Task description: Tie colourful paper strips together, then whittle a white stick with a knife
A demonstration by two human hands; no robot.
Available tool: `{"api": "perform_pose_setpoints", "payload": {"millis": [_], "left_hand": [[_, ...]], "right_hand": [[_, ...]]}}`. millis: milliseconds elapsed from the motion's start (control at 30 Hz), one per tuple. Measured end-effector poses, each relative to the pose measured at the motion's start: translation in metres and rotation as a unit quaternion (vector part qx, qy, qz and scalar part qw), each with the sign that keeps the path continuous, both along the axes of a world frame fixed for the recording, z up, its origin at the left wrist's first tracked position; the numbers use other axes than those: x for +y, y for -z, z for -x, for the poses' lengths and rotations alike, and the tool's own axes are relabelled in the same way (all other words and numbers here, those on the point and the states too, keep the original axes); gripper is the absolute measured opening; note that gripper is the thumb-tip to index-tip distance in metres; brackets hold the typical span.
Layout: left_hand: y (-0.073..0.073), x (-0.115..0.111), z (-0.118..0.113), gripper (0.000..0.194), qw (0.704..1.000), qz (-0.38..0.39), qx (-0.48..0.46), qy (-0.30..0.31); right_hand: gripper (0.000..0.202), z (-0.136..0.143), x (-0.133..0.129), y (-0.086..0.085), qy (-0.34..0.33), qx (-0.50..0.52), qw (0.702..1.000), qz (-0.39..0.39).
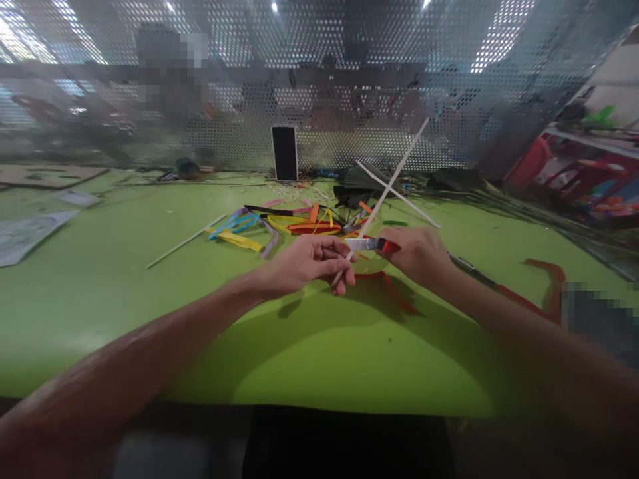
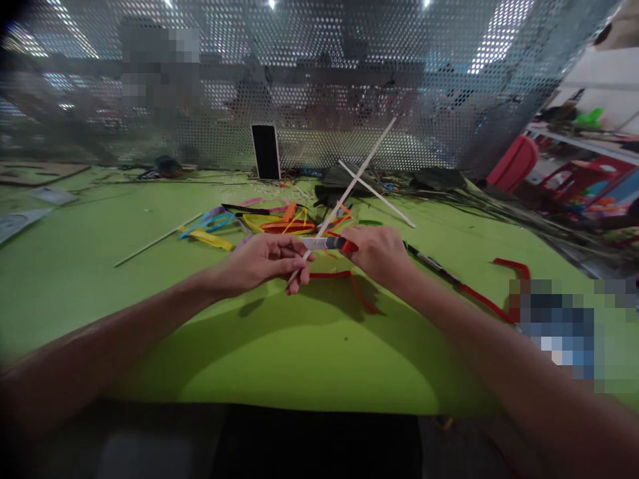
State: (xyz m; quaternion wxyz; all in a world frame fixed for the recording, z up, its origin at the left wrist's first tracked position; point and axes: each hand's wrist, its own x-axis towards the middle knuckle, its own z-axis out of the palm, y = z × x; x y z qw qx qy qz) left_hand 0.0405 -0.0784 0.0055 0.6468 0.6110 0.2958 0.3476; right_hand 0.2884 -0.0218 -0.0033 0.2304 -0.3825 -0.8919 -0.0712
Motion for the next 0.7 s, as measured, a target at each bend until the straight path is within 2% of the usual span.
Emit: {"api": "perform_pose_setpoints", "payload": {"millis": [133,267,333,433,533,700], "left_hand": [[0.001,-0.004,-0.002,0.015,1.0,0.005,-0.002,0.027],[0.002,-0.006,-0.005,0.014,0.999,0.025,0.006,0.037],[0.003,-0.006,-0.006,0.014,0.999,0.031,0.014,0.03],[0.004,-0.004,-0.007,0.013,0.999,0.023,0.023,0.011],[0.005,-0.003,-0.008,0.011,0.999,0.013,0.027,-0.014],[0.007,-0.003,-0.011,0.01,0.998,-0.002,0.036,-0.047]], "right_hand": [[0.031,-0.013,0.017,-0.003,0.043,0.067,0.997,0.027],[0.044,-0.033,0.04,-0.013,0.11,0.111,0.988,-0.021],[0.047,-0.037,0.044,-0.017,0.123,0.123,0.985,-0.022],[0.04,-0.028,0.034,-0.015,0.082,0.109,0.99,0.03],[0.025,-0.008,0.012,-0.008,0.009,0.035,0.994,0.105],[0.016,0.011,-0.009,0.001,-0.036,-0.007,0.993,0.113]]}}
